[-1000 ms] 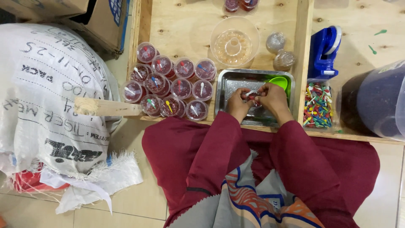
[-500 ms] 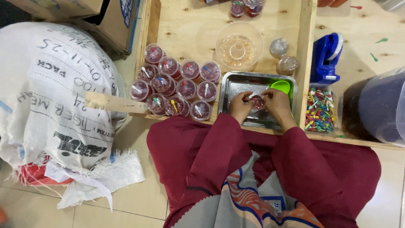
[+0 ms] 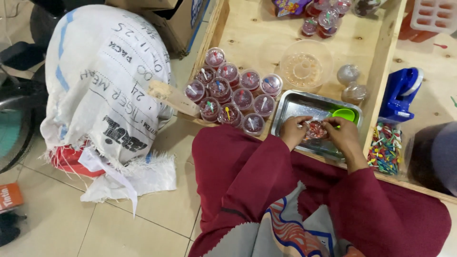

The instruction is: The person fills small cups with a liquid using a ladle, adds decorative items to the cups by hand, and places the filled cups into a tray.

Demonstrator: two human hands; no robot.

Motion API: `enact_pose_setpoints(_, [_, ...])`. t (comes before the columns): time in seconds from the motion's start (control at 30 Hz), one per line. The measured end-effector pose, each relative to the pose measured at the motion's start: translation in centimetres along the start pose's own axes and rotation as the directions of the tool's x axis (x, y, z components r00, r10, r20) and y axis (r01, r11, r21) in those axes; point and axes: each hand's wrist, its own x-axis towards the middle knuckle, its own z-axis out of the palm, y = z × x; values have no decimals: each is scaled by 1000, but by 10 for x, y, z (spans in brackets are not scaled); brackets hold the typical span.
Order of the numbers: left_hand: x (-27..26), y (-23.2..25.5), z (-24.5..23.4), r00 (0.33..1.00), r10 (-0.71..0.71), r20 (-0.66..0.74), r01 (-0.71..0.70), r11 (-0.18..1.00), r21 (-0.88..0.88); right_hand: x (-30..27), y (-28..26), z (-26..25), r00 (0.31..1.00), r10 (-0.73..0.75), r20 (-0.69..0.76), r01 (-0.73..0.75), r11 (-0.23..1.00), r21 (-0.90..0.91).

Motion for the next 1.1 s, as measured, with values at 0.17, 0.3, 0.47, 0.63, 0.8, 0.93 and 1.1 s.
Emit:
enact_pose_setpoints(0.17, [-12, 41, -49, 1000, 1, -14, -4, 960, -279, -18, -62, -11, 998, -64, 23, 55, 958, 281])
enact_pose_setpoints(0.3, [-39, 89, -125, 971, 199, -130, -198, 980, 20, -30, -120, -10, 989, -144, -13, 139, 923, 358])
enact_pose_setpoints(0.47, [-48, 95, -216, 813, 456, -362, -276, 849, 450, 8, -135, 40, 979, -205, -3, 175, 833, 525])
enact_pose_setpoints(0.63, [-49, 64, -257, 761, 423, -491, -53, 796, 603, 22, -178, 84, 978, -208, 8, 183, 878, 442])
enact_pose_setpoints(0.8, [-42, 39, -256, 781, 346, -520, 55, 792, 609, 32, -198, 120, 981, -191, 19, 163, 883, 441])
enact_pose_setpoints(0.93, [-36, 39, -251, 793, 335, -509, 77, 774, 629, 35, -206, 134, 988, -150, 36, 115, 870, 480])
enact_pose_setpoints(1.1, [-40, 55, -249, 817, 325, -477, 117, 716, 688, 28, -217, 133, 985, -172, 34, 138, 883, 449])
